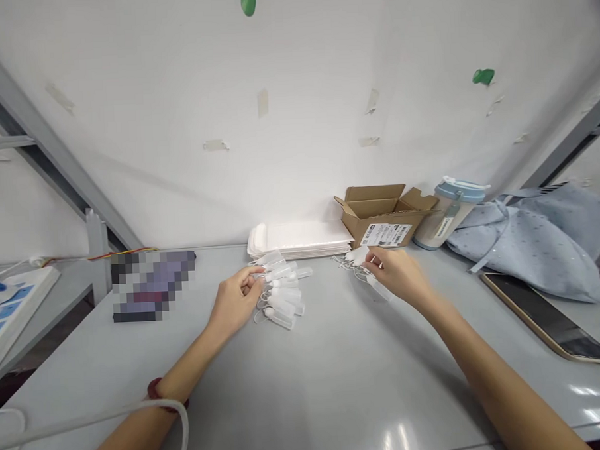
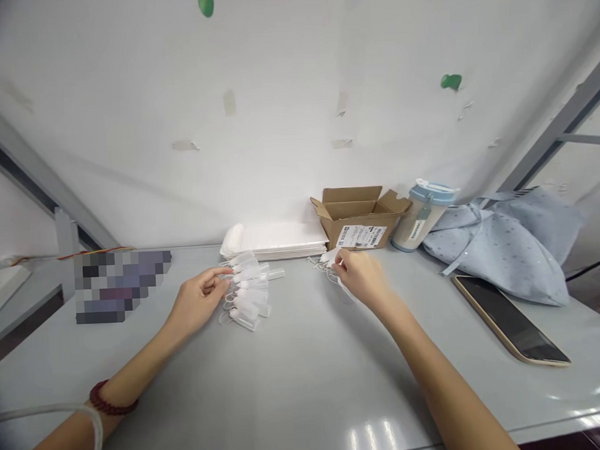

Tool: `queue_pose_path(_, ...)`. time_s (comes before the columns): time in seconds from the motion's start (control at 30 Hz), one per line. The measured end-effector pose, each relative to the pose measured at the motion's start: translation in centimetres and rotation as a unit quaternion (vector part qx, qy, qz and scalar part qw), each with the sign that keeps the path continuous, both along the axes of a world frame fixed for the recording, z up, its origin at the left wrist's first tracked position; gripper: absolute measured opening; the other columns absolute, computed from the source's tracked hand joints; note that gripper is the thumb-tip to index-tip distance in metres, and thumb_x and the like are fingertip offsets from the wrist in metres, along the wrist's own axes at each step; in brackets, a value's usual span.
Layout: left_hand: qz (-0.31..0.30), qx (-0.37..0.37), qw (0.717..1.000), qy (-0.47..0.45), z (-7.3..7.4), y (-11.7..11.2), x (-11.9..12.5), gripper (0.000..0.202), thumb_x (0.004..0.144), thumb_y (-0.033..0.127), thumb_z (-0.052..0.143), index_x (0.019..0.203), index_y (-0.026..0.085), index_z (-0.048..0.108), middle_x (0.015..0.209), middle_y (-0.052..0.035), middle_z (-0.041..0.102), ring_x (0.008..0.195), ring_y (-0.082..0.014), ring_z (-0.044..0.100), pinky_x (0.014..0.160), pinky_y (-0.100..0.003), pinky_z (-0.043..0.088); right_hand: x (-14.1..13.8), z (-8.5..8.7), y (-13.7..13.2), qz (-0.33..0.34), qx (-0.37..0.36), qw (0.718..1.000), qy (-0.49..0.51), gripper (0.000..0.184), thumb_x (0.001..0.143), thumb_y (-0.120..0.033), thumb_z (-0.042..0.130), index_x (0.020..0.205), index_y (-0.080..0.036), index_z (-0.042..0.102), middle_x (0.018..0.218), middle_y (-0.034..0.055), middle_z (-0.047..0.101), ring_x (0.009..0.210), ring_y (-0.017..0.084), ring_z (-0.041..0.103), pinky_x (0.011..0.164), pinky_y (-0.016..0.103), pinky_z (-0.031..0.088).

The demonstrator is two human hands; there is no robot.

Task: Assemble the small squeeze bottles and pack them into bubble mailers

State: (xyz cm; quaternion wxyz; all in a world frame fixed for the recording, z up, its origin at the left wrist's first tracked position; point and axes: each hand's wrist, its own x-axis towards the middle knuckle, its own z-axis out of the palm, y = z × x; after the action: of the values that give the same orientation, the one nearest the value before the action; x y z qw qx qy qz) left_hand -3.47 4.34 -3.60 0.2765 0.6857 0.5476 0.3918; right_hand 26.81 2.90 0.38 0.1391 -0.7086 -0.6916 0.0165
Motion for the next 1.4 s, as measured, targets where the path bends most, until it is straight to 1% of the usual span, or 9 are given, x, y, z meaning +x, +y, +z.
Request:
queue_pose_path(0.23, 0.034, 0.019, 0.999, 0.008, 0.9, -0.4, 0.1, 0.032, 0.077, 0.032, 0.048, 0.099, 0.013, 0.062, 0.052, 0.0056, 0.044, 0.051, -0.0123, 0.047, 0.053, -0.023, 0.039, 1.4, 0.7, -0.3, -0.01, -0.063, 0.997, -0.031, 0.015, 0.078, -0.029, 0.053, 0.069, -0.019, 0.059, 0.074, 0.0053, 0.064, 0.067, 0.018, 0.056, 0.049, 0.024, 0.029)
queue_pose_path(0.47, 0.053, 0.035, 0.998, 0.013, 1.0, -0.6, 0.1, 0.031, 0.079, 0.032, 0.046, 0.098, 0.013, 0.062, 0.053, 0.0045, 0.044, 0.052, -0.0123, 0.047, 0.052, -0.022, 0.038, 0.2, 0.3, -0.8, -0.012, -0.138, 0.986, -0.089, 0.017, 0.071, -0.025, 0.06, 0.057, -0.017, 0.055, 0.07, 0.0084, 0.06, 0.06, 0.018, 0.055, 0.048, 0.026, 0.026)
queue_pose_path(0.6, 0.062, 0.047, 0.997, 0.015, 1.3, -1.1, 0.5, 0.028, 0.079, 0.03, 0.046, 0.097, 0.015, 0.062, 0.053, 0.0054, 0.041, 0.053, -0.0121, 0.046, 0.052, -0.022, 0.037, -0.6, 0.0, -1.1, 0.02, -0.15, 0.986, -0.074, 0.021, 0.071, -0.025, 0.058, 0.053, -0.018, 0.048, 0.062, 0.0049, 0.055, 0.054, 0.015, 0.05, 0.046, 0.025, 0.025)
queue_pose_path(0.7, 0.057, 0.074, 0.995, 0.022, 1.7, -1.9, 1.2, 0.026, 0.08, 0.029, 0.045, 0.096, 0.016, 0.061, 0.053, 0.0062, 0.038, 0.05, -0.0109, 0.041, 0.052, -0.022, 0.037, -1.0, 0.1, -1.6, 0.08, -0.145, 0.986, 0.001, 0.023, 0.073, -0.027, 0.052, 0.054, -0.019, 0.043, 0.057, 0.001, 0.051, 0.049, 0.011, 0.043, 0.045, 0.024, 0.024)
queue_pose_path(0.87, -0.003, 0.063, 0.998, 0.004, 2.1, -3.4, 2.4, 0.024, 0.083, 0.03, 0.044, 0.095, 0.017, 0.06, 0.055, 0.0058, 0.04, 0.05, -0.0104, 0.04, 0.05, -0.021, 0.035, -2.2, 0.1, -2.2, 0.18, -0.115, 0.964, 0.155, 0.025, 0.076, -0.026, 0.047, 0.054, -0.019, 0.037, 0.053, -0.0027, 0.045, 0.049, 0.009, 0.036, 0.045, 0.023, 0.024)
queue_pose_path(1.0, -0.062, 0.061, 0.996, 0.018, 2.2, -4.2, 2.9, 0.025, 0.085, 0.029, 0.043, 0.101, 0.017, 0.058, 0.057, 0.0051, 0.045, 0.05, -0.01, 0.04, 0.051, -0.021, 0.036, -3.7, 0.0, -2.5, 0.228, -0.125, 0.945, 0.196, 0.024, 0.08, -0.025, 0.044, 0.057, -0.018, 0.04, 0.055, -0.0039, 0.045, 0.05, 0.009, 0.034, 0.047, 0.023, 0.026)
queue_pose_path(1.2, -0.152, 0.017, 0.986, 0.068, 2.1, -4.7, 3.1, 0.035, 0.086, 0.03, 0.043, 0.119, 0.018, 0.05, 0.074, 0.0015, 0.059, 0.053, -0.0102, 0.047, 0.056, -0.023, 0.04, -5.6, 0.1, -3.5, 0.275, -0.132, 0.922, 0.24, 0.026, 0.086, -0.023, 0.037, 0.06, -0.018, 0.039, 0.056, -0.0059, 0.032, 0.052, 0.009, 0.031, 0.05, 0.023, 0.025)
queue_pose_path(1.27, -0.168, 0.013, 0.982, 0.091, 2.0, -4.7, 3.1, 0.032, 0.087, 0.03, 0.042, 0.113, 0.017, 0.056, 0.073, 0.0, 0.061, 0.058, -0.0119, 0.05, 0.057, -0.024, 0.039, -5.9, 0.2, -3.8, 0.276, -0.138, 0.915, 0.259, 0.025, 0.087, -0.022, 0.036, 0.063, -0.018, 0.043, 0.058, -0.0053, 0.034, 0.054, 0.009, 0.033, 0.052, 0.023, 0.027)
queue_pose_path(1.4, -0.189, 0.025, 0.975, 0.114, 2.3, -4.8, 3.2, 0.028, 0.089, 0.027, 0.037, 0.086, 0.018, 0.064, 0.067, -0.0004, 0.06, 0.061, -0.0131, 0.049, 0.058, -0.024, 0.036, -6.0, 0.5, -4.2, 0.26, -0.161, 0.903, 0.301, 0.025, 0.086, -0.023, 0.038, 0.065, -0.018, 0.049, 0.057, -0.005, 0.036, 0.055, 0.009, 0.036, 0.053, 0.022, 0.028)
